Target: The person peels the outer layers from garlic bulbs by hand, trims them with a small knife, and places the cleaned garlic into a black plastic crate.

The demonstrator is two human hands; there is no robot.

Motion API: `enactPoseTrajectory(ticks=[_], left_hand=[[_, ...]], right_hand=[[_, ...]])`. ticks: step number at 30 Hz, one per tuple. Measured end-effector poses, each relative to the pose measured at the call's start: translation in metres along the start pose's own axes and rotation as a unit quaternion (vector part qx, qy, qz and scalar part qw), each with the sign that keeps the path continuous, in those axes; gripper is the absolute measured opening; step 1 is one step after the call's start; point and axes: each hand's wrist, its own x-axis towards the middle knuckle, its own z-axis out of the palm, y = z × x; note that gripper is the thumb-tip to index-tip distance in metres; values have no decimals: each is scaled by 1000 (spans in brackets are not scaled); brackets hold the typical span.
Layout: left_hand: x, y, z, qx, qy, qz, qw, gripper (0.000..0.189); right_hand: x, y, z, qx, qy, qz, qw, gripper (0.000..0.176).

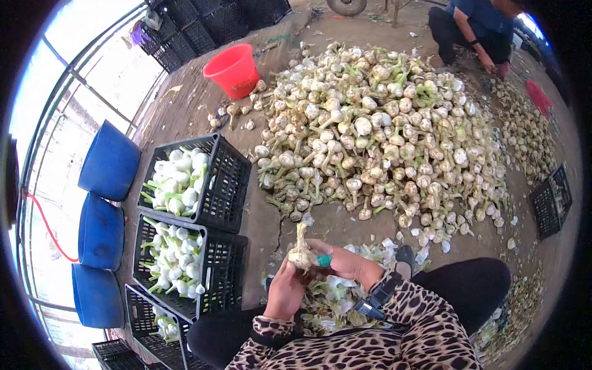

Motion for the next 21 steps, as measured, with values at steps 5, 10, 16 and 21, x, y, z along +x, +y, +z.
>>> enactPoseTrajectory(ticks=[5, 10, 16, 21], left_hand=[[-24, -5, 19, 135, 16, 92, 986, 49], [-30, -20, 14, 400, -28, 300, 865, 56], [-42, -22, 7, 503, -28, 360, 786, 61], [-52, -17, 12, 391, -59, 311, 864, 61]], right_hand=[[-46, -9, 26, -186, 92, -62, 976, 47], [-71, -6, 65, -99, 179, -62, 977, 31], [-76, -1, 83, -154, 191, -125, 961, 22], [-80, -3, 87, -239, 196, -154, 939, 21]])
